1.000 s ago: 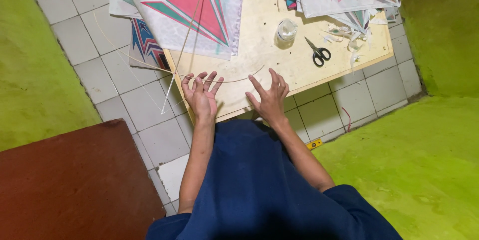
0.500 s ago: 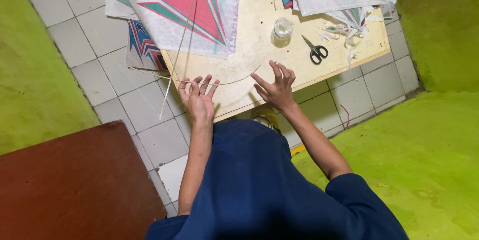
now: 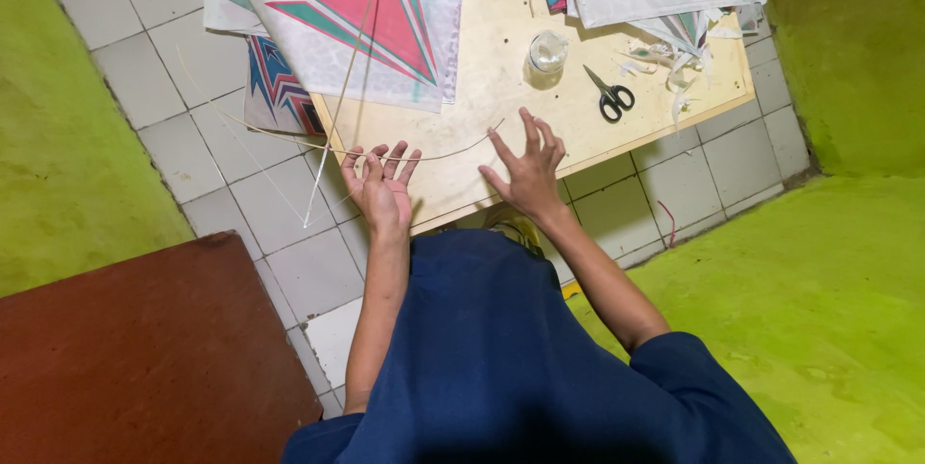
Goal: Assembling kites by attaching bamboo frames to paper and stringing the frames at a fast pace.
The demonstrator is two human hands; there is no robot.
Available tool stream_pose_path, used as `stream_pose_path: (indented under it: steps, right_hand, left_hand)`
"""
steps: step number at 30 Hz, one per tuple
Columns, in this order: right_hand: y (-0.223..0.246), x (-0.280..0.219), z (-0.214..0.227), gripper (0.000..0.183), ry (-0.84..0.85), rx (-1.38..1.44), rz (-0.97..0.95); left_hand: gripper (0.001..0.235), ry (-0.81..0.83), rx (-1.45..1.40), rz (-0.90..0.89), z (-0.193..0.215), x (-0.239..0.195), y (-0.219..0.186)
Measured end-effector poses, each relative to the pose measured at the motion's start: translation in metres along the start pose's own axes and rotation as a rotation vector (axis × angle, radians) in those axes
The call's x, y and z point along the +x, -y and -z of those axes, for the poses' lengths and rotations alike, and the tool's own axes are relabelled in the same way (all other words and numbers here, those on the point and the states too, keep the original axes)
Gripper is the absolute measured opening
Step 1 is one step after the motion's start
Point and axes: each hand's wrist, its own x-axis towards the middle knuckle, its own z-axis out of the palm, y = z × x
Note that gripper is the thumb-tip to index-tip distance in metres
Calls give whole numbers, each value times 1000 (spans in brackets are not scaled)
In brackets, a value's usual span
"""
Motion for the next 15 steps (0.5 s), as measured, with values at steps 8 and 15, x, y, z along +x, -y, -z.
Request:
stream_pose_path:
  steps: [8, 15]
  right_hand:
    - [16, -16, -18, 57, -82, -61, 83]
    - [2, -27, -35, 60, 2, -151, -10]
  left_hand:
    - [16, -6, -18, 0, 0, 0, 0]
    - [16, -14, -15, -6, 2, -1, 2]
